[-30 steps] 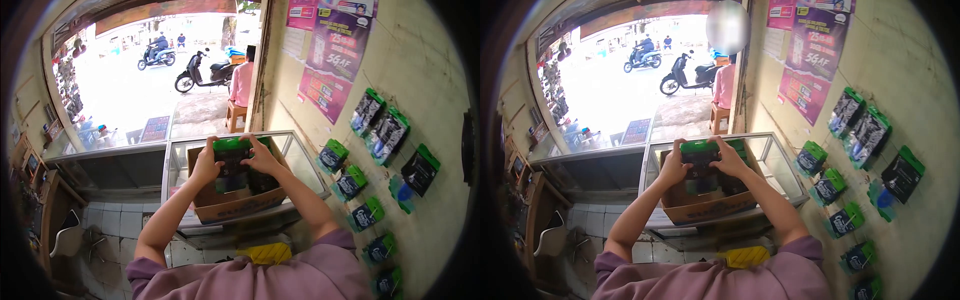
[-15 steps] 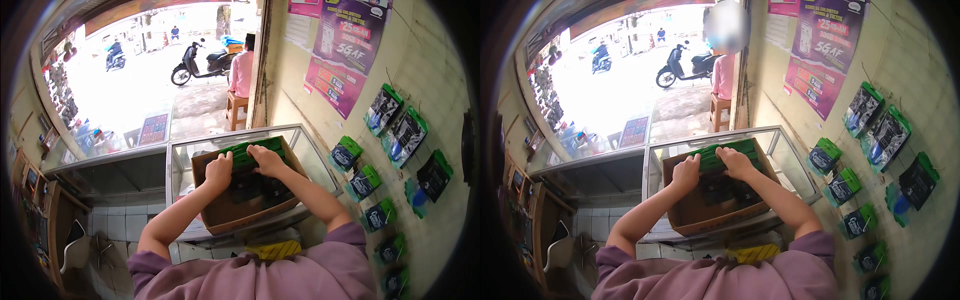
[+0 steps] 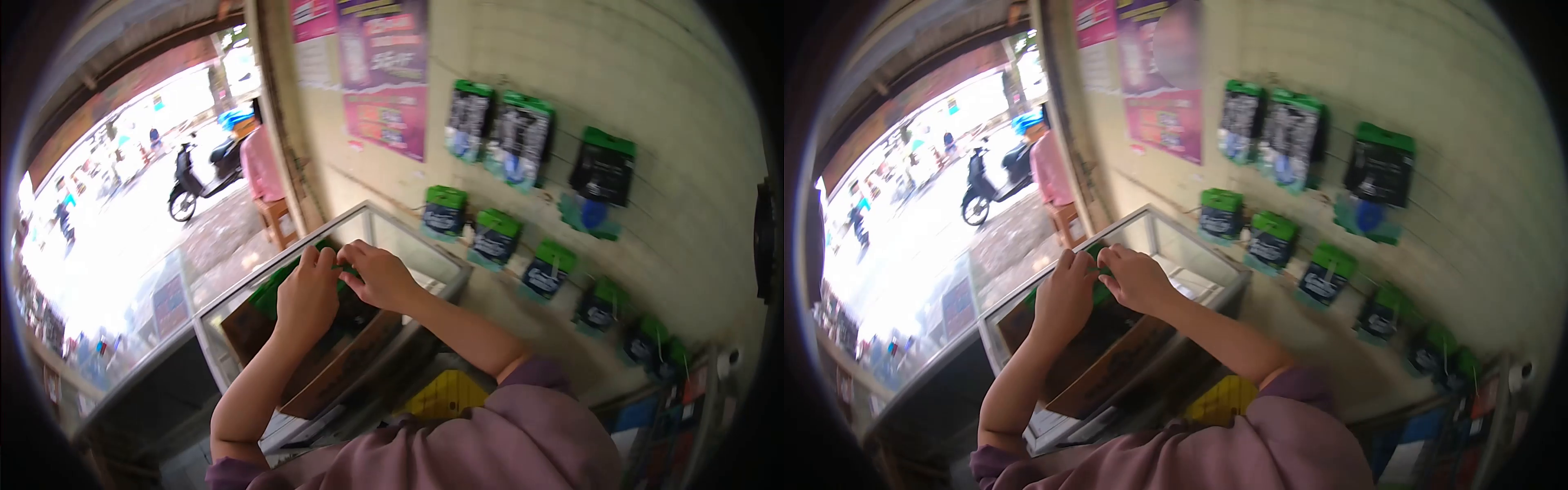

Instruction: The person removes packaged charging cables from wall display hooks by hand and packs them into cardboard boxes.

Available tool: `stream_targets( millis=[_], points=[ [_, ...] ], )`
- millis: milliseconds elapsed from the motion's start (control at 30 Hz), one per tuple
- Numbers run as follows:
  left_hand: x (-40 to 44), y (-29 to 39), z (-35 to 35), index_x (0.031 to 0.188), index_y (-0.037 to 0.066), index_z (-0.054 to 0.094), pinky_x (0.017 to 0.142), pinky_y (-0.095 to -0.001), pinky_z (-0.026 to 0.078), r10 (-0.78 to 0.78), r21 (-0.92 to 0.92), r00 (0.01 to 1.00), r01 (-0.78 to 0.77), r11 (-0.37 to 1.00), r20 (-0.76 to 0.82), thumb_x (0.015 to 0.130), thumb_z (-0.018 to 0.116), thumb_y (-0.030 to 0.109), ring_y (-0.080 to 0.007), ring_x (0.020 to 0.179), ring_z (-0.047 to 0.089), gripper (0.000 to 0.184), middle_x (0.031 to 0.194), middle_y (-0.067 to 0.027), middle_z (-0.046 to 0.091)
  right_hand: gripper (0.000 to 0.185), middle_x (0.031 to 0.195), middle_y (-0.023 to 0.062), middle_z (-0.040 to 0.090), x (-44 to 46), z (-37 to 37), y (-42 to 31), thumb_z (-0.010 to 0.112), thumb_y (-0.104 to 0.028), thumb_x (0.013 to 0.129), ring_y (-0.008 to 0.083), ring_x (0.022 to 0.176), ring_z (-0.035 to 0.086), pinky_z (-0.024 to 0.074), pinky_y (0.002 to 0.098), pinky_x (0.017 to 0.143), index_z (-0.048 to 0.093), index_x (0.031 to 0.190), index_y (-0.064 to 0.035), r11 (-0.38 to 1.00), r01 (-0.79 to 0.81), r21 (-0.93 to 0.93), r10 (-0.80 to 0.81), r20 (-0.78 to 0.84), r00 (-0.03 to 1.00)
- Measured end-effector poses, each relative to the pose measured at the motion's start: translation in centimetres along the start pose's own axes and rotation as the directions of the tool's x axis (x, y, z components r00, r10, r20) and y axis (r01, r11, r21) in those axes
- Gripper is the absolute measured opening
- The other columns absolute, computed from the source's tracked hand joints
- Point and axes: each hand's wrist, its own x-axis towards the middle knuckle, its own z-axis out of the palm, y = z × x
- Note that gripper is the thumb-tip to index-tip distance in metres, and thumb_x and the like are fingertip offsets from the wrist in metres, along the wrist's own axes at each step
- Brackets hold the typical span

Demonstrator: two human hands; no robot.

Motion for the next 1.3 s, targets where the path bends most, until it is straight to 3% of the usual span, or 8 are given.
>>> stream_targets(
  millis=[333,500,600,767,1033,1200,1233,1300],
  points=[
    [5.5,20.9,3.3,0.101,0.004,0.057,0.069,-0.0432,0.051,0.444,-0.543,0.878,-0.465,0.699,-0.180,0.092,0.055,0.013,-0.0335,0.091,0.063,0.013,0.099,-0.0163,0.060,0.019,0.093,0.0113,0.058,-16.2,-19.6,3.3,0.066,-0.005,0.080,0.0289,0.087,0.061,0.0496,0.0374,0.076,0.058,0.097,-0.0056,0.947,-0.309,-0.089,0.180,-0.651,0.738],
    [11.4,28.8,10.3,0.115,0.002,0.053,0.083,-0.0424,0.049,0.341,-0.767,0.889,-0.441,0.466,-0.304,0.094,0.055,0.018,-0.0335,0.103,0.060,0.027,0.110,-0.0171,0.058,0.046,0.120,0.0201,0.051,-19.5,-27.7,7.3,0.068,-0.009,0.080,0.0386,0.114,0.049,0.0414,0.0442,0.096,0.049,0.121,-0.0012,0.841,-0.409,-0.355,-0.032,-0.786,0.618],
    [15.2,32.8,15.1,0.129,-0.001,0.047,0.090,-0.0386,0.048,0.226,-0.867,0.935,-0.340,0.363,-0.272,0.097,0.054,0.024,-0.0284,0.112,0.058,0.041,0.123,-0.0170,0.058,0.060,0.125,0.0242,0.048,-19.5,-30.2,10.7,0.067,-0.016,0.084,0.0393,0.118,0.046,0.0390,0.0459,0.100,0.039,0.134,0.0010,0.806,-0.535,-0.254,0.047,-0.873,0.486],
    [16.3,36.5,14.6,0.138,-0.004,0.040,0.095,-0.0342,0.044,0.217,-0.982,0.975,-0.083,0.170,-0.045,0.099,0.053,0.033,-0.0262,0.113,0.057,0.055,0.122,-0.0186,0.059,0.080,0.143,0.0352,0.031,-19.1,-30.5,14.6,0.065,-0.030,0.086,0.0480,0.133,0.033,0.0303,0.0451,0.111,0.025,0.140,0.0135,0.862,-0.507,-0.016,0.315,-0.766,0.560],
    [15.9,35.4,13.1,0.131,-0.004,0.040,0.084,-0.0336,0.048,0.101,-0.960,0.987,-0.145,0.238,-0.124,0.098,0.055,0.027,-0.0221,0.099,0.062,0.048,0.109,-0.0189,0.062,0.069,0.132,0.0335,0.043,-18.7,-29.8,14.3,0.070,-0.021,0.082,0.0440,0.121,0.047,0.0385,0.0447,0.102,0.037,0.135,0.0078,0.809,-0.526,-0.262,0.065,-0.849,0.524],
    [16.5,35.0,11.3,0.129,-0.003,0.041,0.073,-0.0267,0.045,0.162,-0.950,0.977,-0.176,0.258,-0.137,0.099,0.053,0.030,-0.0113,0.087,0.054,0.046,0.096,-0.0091,0.060,0.069,0.115,0.0199,0.060,-17.8,-31.2,14.2,0.078,-0.022,0.077,0.0260,0.104,0.060,0.0475,0.0349,0.087,0.043,0.130,0.0048,0.909,-0.373,0.184,0.342,-0.842,0.418],
    [17.1,34.9,11.7,0.128,-0.004,0.042,0.073,-0.0263,0.044,0.170,-0.950,0.974,-0.189,0.250,-0.149,0.100,0.053,0.030,-0.0112,0.086,0.053,0.045,0.095,-0.0087,0.060,0.068,0.108,0.0158,0.063,-17.5,-32.0,16.2,0.078,-0.024,0.078,0.0220,0.099,0.061,0.0476,0.0327,0.086,0.044,0.130,0.0037,0.952,-0.151,0.266,0.304,-0.762,0.571],
    [17.2,34.9,11.1,0.128,-0.007,0.042,0.080,-0.0289,0.045,0.178,-0.954,0.975,-0.172,0.245,-0.130,0.100,0.053,0.029,-0.0159,0.093,0.056,0.047,0.104,-0.0134,0.061,0.066,0.107,0.0154,0.064,-17.3,-33.0,14.5,0.077,-0.024,0.080,0.0217,0.099,0.062,0.0476,0.0323,0.086,0.044,0.130,0.0039,0.927,-0.202,0.315,0.372,-0.716,0.591]
  ],
)
